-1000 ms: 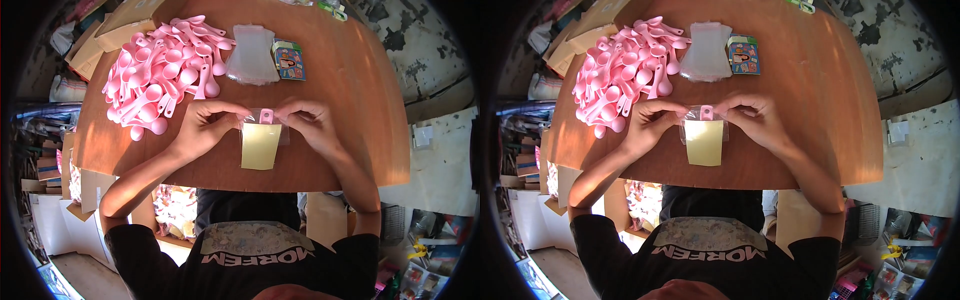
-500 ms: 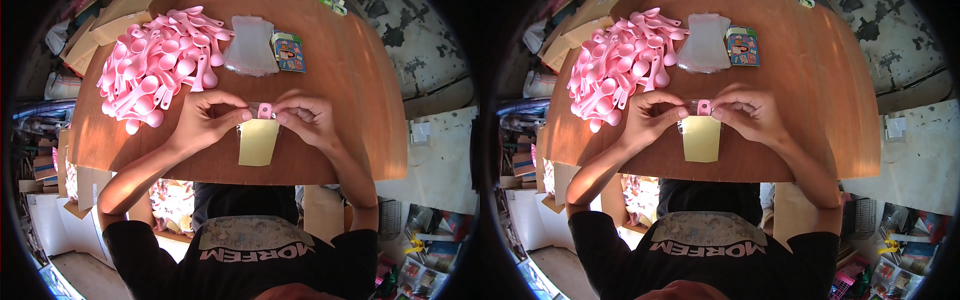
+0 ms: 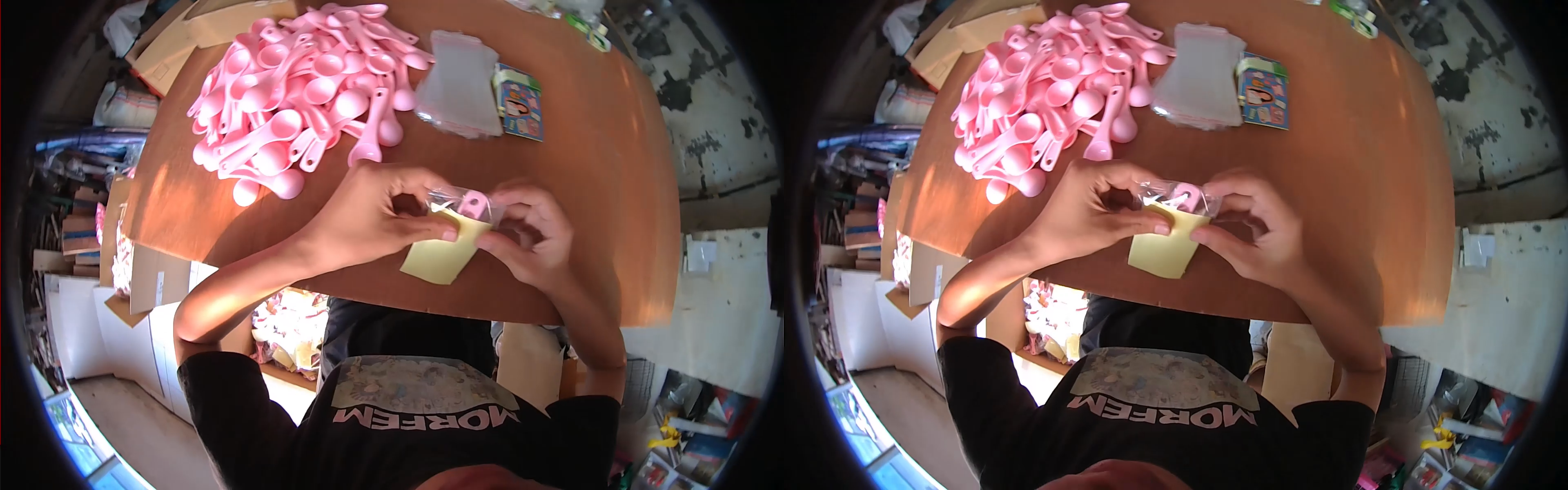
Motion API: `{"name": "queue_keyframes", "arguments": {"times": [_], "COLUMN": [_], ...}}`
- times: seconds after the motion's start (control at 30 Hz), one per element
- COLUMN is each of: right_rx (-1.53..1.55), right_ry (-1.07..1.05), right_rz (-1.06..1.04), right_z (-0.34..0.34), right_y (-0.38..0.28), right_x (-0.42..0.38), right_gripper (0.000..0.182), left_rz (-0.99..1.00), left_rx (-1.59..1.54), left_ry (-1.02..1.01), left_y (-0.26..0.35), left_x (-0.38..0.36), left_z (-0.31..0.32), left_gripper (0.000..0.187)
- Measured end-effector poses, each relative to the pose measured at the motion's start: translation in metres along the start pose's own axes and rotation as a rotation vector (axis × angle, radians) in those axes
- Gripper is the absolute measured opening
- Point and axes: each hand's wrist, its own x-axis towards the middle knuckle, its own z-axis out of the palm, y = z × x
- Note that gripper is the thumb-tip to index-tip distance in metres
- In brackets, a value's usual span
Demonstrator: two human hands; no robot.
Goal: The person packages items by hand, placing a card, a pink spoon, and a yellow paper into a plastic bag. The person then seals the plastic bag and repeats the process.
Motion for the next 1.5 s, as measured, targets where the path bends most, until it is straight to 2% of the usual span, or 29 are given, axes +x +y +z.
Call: {"name": "queue_keyframes", "arguments": {"times": [0.03, 0.13, 0.17, 0.2, 0.27, 0.37, 0.4, 0.43, 0.47, 0.5, 0.53, 0.6, 0.63, 0.67, 0.7, 0.73, 0.8, 0.87, 0.9, 0.97, 1.07, 1.2, 1.23, 1.27, 1.3, 1.33, 1.4, 1.5], "right_rx": [-0.003, -0.019, -0.063, -0.052, -0.116, -0.179, -0.205, -0.215, -0.269, -0.322, -0.336, -0.396, -0.409, -0.599, -0.787, -0.808, -0.833, -1.022, -1.026, -1.062, -0.98, -1.008, -0.979, -0.948, -0.95, -0.957, -0.962, -0.85], "right_ry": [0.039, 0.053, 0.043, 0.038, 0.017, 0.017, 0.031, 0.043, 0.084, 0.126, 0.138, 0.157, 0.162, 0.102, 0.038, 0.03, 0.025, -0.145, -0.145, -0.372, -0.347, -0.287, -0.279, -0.273, -0.269, -0.21, -0.149, -0.134], "right_rz": [-0.017, -0.008, 0.009, 0.013, 0.015, 0.012, 0.021, 0.013, 0.034, 0.057, 0.052, 0.213, 0.213, 0.162, 0.111, 0.126, 0.141, -0.057, -0.06, 0.132, 0.235, 0.215, 0.121, 0.027, 0.028, 0.049, 0.069, 0.107], "right_z": [0.003, -0.002, -0.005, -0.007, -0.009, -0.009, -0.009, -0.008, -0.008, -0.007, -0.006, -0.005, -0.005, -0.006, -0.008, -0.012, -0.022, -0.036, -0.041, -0.049, -0.055, -0.062, -0.066, -0.069, -0.07, -0.069, -0.069, -0.073], "right_y": [-0.002, -0.007, -0.008, -0.008, -0.006, -0.003, -0.002, -0.002, -0.003, -0.004, -0.006, -0.009, -0.013, -0.017, -0.017, -0.013, -0.002, 0.013, 0.019, 0.029, 0.034, 0.034, 0.038, 0.039, 0.038, 0.037, 0.036, 0.037], "right_x": [-0.001, -0.003, -0.004, -0.004, -0.004, -0.005, -0.003, 0.0, 0.004, 0.006, 0.01, 0.025, 0.037, 0.054, 0.069, 0.083, 0.11, 0.138, 0.148, 0.16, 0.164, 0.153, 0.15, 0.148, 0.147, 0.146, 0.141, 0.14], "right_gripper": [0.045, 0.053, 0.056, 0.056, 0.052, 0.043, 0.039, 0.039, 0.033, 0.026, 0.026, 0.017, 0.017, 0.015, 0.013, 0.012, 0.012, 0.012, 0.012, 0.015, 0.018, 0.015, 0.014, 0.014, 0.014, 0.012, 0.012, 0.014], "left_rz": [-0.031, -0.113, 0.001, 0.12, 0.132, 0.06, -0.156, -0.269, -0.299, -0.432, -0.481, -0.582, -0.593, -0.65, -0.677, -0.702, -0.576, -0.349, -0.243, -0.017, 0.122, 0.364, 0.349, 0.487, 0.365, 0.252, 0.348, 0.395], "left_rx": [-0.056, -0.016, -0.032, -0.045, -0.113, 0.0, -0.087, -0.012, 0.142, 0.279, 0.398, 0.839, 0.869, 0.848, 0.691, 0.536, 0.358, 0.228, 0.136, 0.143, 0.155, 0.346, 0.396, 0.437, 0.618, 0.649, 0.749, 0.897], "left_ry": [0.0, -0.201, -0.27, -0.344, -0.463, -0.502, -0.456, -0.321, -0.191, -0.02, 0.041, -0.133, -0.192, -0.342, -0.39, -0.437, -0.571, -0.719, -0.692, -0.656, -0.62, -0.582, -0.563, -0.409, -0.42, -0.391, -0.161, -0.08], "left_y": [0.006, 0.032, 0.028, 0.022, 0.016, -0.016, -0.029, -0.042, -0.065, -0.091, -0.121, -0.143, -0.146, -0.152, -0.151, -0.141, -0.109, -0.063, -0.036, -0.006, 0.026, 0.044, 0.05, 0.046, 0.055, 0.054, 0.041, 0.008], "left_x": [-0.006, -0.04, -0.055, -0.071, -0.102, -0.151, -0.163, -0.176, -0.187, -0.202, -0.216, -0.234, -0.24, -0.244, -0.24, -0.229, -0.207, -0.184, -0.172, -0.157, -0.131, -0.084, -0.071, -0.054, -0.04, -0.023, 0.014, 0.06], "left_z": [-0.003, -0.024, -0.029, -0.034, -0.042, -0.053, -0.055, -0.054, -0.05, -0.041, -0.038, -0.03, -0.025, -0.022, -0.022, -0.021, -0.02, -0.031, -0.039, -0.047, -0.062, -0.07, -0.07, -0.067, -0.068, -0.067, -0.06, -0.049], "left_gripper": [0.031, 0.034, 0.033, 0.033, 0.032, 0.028, 0.025, 0.024, 0.027, 0.028, 0.035, 0.05, 0.066, 0.062, 0.061, 0.06, 0.047, 0.042, 0.039, 0.036, 0.034, 0.028, 0.026, 0.023, 0.023, 0.023, 0.025, 0.028]}}
